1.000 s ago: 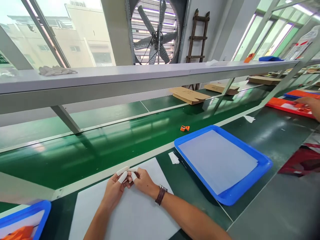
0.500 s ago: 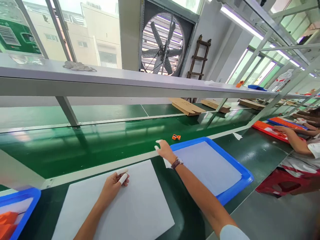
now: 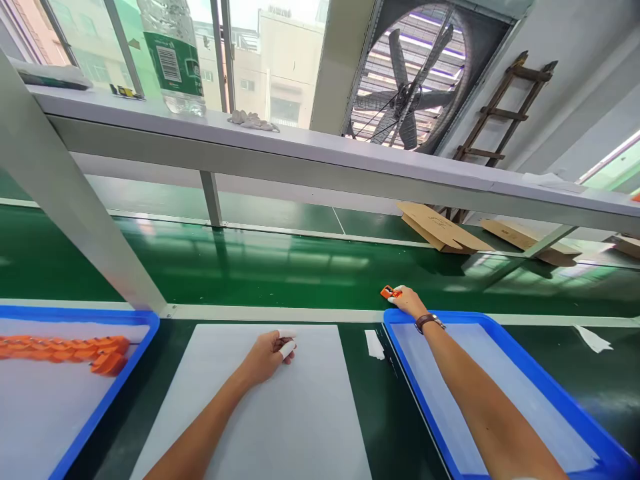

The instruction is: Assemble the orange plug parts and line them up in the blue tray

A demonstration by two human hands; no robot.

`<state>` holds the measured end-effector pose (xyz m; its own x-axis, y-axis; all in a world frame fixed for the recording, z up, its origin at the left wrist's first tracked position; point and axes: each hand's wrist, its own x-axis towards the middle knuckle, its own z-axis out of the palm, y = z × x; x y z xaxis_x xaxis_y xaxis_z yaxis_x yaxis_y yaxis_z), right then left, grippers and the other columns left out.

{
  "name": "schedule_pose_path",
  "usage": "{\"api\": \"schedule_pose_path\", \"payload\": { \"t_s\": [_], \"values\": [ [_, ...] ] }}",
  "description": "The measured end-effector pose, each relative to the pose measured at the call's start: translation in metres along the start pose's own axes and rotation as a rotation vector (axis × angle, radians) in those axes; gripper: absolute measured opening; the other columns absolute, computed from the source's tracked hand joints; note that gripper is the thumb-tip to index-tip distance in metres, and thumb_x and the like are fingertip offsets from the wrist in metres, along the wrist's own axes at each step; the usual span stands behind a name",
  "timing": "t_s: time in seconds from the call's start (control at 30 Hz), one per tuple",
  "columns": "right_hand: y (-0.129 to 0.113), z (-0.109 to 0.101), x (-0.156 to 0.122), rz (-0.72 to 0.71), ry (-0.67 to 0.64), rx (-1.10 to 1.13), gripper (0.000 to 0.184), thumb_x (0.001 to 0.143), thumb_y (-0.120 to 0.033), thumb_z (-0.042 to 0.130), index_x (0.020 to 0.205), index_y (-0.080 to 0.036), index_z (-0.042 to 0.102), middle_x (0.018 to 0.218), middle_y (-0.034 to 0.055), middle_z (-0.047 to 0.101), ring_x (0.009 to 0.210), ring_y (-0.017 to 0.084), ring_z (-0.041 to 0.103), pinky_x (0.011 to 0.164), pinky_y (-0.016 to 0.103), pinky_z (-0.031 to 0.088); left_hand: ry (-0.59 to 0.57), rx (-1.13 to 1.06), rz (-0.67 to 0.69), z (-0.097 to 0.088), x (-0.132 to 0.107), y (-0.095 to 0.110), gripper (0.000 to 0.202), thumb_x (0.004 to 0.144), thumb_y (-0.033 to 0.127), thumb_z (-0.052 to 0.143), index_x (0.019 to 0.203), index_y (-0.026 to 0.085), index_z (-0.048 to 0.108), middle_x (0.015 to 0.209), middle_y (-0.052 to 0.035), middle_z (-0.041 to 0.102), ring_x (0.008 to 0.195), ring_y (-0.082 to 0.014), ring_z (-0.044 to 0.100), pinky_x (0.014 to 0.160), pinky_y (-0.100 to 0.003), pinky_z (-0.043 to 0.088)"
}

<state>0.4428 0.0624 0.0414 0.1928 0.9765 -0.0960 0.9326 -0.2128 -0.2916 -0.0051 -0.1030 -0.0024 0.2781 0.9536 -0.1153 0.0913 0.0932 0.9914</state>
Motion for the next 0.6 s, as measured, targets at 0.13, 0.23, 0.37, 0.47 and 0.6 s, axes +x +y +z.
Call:
{"api": "schedule_pose_path", "payload": {
  "t_s": [0.13,0.23,0.37,0.47,0.6],
  "values": [
    [-0.032,0.001,-0.016,-0.099,0.033,0.102,0.027,0.095,-0.036,0.063,0.111,-0.014,0.064,0.106,0.0061,0.067,0.089,0.019,0.066,0.079,0.037,0.056,0.019,-0.001,-0.005,0.001,0.0,-0.001,0.042,0.085,0.048,0.066,0.113,0.017,0.067,0.09,-0.0075,0.072,0.074,-0.0186,0.067,0.076,-0.035,0.056],
    [-0.075,0.01,-0.046,-0.259,0.034,0.213,0.033,0.088,-0.037,0.068,0.11,-0.012,0.067,0.095,0.0071,0.071,0.08,0.019,0.065,0.073,0.03,0.052,0.022,-0.009,-0.001,0.002,0.0,0.006,0.045,0.084,0.049,0.067,0.113,0.014,0.067,0.086,-0.008,0.072,0.073,-0.0189,0.067,0.076,-0.037,0.057],
    [-0.139,0.032,-0.114,-0.541,-0.059,0.368,0.03,0.084,-0.029,0.066,0.112,-0.02,0.068,0.097,0.004,0.072,0.079,0.017,0.064,0.071,0.028,0.05,0.035,-0.039,0.021,0.002,-0.007,0.024,0.06,0.087,0.05,0.064,0.137,0.018,0.053,0.114,-0.0132,0.07,0.087,-0.02,0.071,0.082,-0.038,0.058],
    [-0.176,0.048,-0.167,-0.728,-0.154,0.464,0.03,0.08,-0.021,0.068,0.109,-0.024,0.07,0.098,0.0022,0.072,0.083,0.017,0.064,0.076,0.028,0.049,-0.007,-0.084,0.055,0.002,-0.019,0.036,0.059,0.091,0.049,0.059,0.142,0.021,0.05,0.124,-0.0153,0.067,0.096,-0.0233,0.071,0.079,-0.039,0.059],
    [-0.203,0.062,-0.213,-0.813,-0.223,0.597,0.045,0.076,-0.02,0.073,0.12,-0.024,0.065,0.102,0.0048,0.07,0.085,0.019,0.063,0.078,0.032,0.05,-0.001,-0.013,0.119,-0.001,-0.039,0.036,0.043,0.084,0.034,0.067,0.124,0.018,0.065,0.115,-0.0136,0.072,0.1,-0.0264,0.071,0.082,-0.041,0.059]
  ]
}}
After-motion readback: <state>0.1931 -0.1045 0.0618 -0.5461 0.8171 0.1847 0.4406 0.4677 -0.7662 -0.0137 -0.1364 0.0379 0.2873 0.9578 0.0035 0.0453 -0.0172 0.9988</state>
